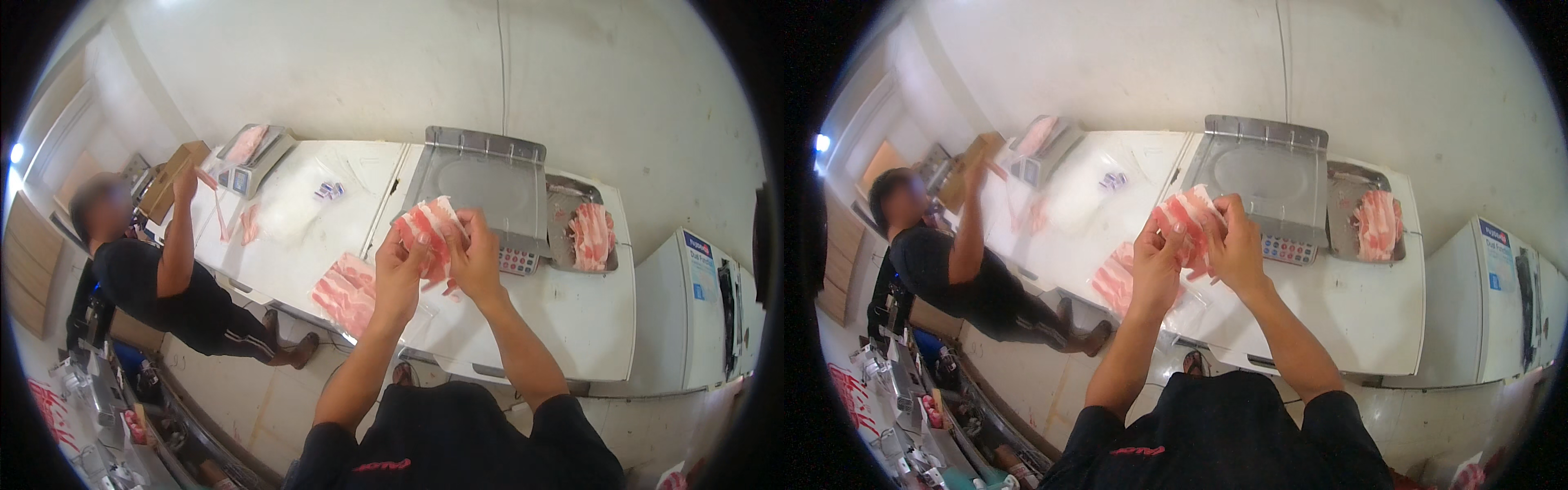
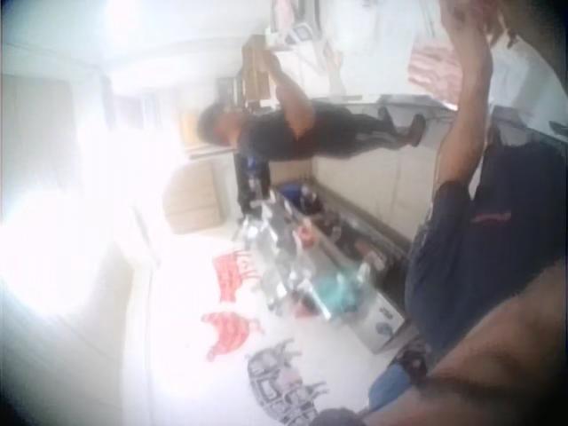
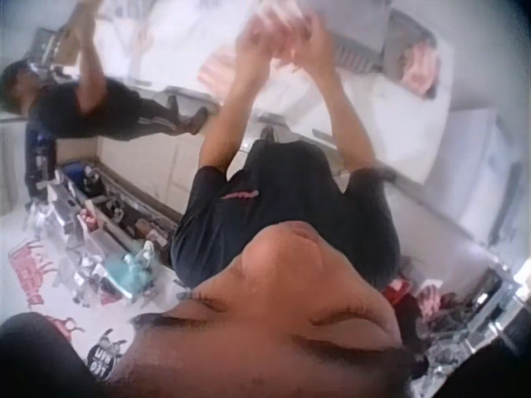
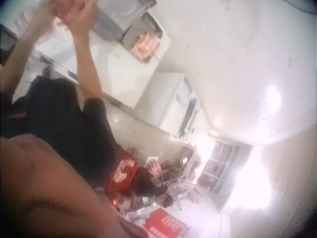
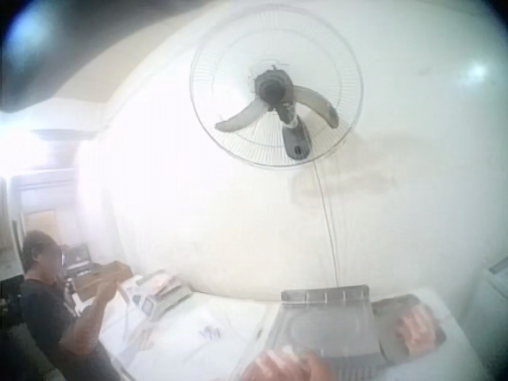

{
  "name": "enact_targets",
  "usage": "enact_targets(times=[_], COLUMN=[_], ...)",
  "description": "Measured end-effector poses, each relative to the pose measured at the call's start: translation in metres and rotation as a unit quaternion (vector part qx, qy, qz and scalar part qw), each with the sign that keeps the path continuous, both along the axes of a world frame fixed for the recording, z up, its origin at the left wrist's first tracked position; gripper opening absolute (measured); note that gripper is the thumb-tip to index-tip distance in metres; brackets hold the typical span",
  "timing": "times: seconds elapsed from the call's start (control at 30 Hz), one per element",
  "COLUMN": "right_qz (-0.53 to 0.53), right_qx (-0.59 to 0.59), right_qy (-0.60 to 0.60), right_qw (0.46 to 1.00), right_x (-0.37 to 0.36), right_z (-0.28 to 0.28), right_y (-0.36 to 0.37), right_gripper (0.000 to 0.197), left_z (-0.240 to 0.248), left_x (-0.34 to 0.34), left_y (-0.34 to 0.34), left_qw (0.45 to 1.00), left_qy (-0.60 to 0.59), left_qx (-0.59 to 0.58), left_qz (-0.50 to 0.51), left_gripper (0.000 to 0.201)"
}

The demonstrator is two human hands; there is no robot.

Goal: The person picks up slices of raw meat from a metal tray, places them onto a digital scale to weigh them, and then puts the weighed portions into plastic bags.

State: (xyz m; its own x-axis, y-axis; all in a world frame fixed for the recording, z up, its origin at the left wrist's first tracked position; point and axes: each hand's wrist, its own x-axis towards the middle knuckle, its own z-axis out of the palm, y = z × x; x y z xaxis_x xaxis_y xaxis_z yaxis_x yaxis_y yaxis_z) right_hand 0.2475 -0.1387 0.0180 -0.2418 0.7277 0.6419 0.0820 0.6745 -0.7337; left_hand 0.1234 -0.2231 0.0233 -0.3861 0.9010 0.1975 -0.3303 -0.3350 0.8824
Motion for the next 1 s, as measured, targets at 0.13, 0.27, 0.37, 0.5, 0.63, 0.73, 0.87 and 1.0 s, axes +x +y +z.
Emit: enact_targets(times=[0.13,0.27,0.37,0.5,0.63,0.73,0.87,1.0], right_qz=[0.01,-0.114,-0.201,-0.182,-0.044,-0.025,-0.043,-0.041], right_qx=[-0.126,0.028,0.135,0.06,-0.169,-0.231,-0.21,-0.23], right_qy=[0.072,0.097,0.096,0.125,0.257,0.251,0.23,0.261], right_qw=[0.989,0.988,0.965,0.974,0.95,0.94,0.949,0.937], right_x=[0.002,0.006,0.023,0.035,0.044,0.058,0.069,0.068], right_z=[0.0,-0.019,-0.027,-0.056,-0.064,-0.06,-0.057,-0.061], right_y=[-0.009,-0.001,-0.004,-0.024,-0.036,-0.035,-0.033,-0.032], right_gripper=[0.024,0.03,0.033,0.034,0.03,0.026,0.024,0.023], left_z=[0.009,0.002,-0.001,-0.013,-0.029,-0.03,-0.036,-0.024], left_x=[0.022,0.036,0.046,0.067,0.078,0.085,0.079,0.09], left_y=[0.007,0.017,0.019,0.023,0.024,0.024,0.029,0.035], left_qw=[0.999,0.997,0.996,0.998,0.994,0.99,0.965,0.974], left_qy=[0.011,0.046,0.058,0.043,0.082,0.123,0.261,0.229], left_qx=[0.018,-0.023,-0.054,-0.052,-0.075,-0.065,-0.018,-0.004], left_qz=[0.026,0.052,0.044,0.013,-0.004,-0.002,0.017,0.006], left_gripper=[0.029,0.023,0.021,0.023,0.018,0.018,0.02,0.023])
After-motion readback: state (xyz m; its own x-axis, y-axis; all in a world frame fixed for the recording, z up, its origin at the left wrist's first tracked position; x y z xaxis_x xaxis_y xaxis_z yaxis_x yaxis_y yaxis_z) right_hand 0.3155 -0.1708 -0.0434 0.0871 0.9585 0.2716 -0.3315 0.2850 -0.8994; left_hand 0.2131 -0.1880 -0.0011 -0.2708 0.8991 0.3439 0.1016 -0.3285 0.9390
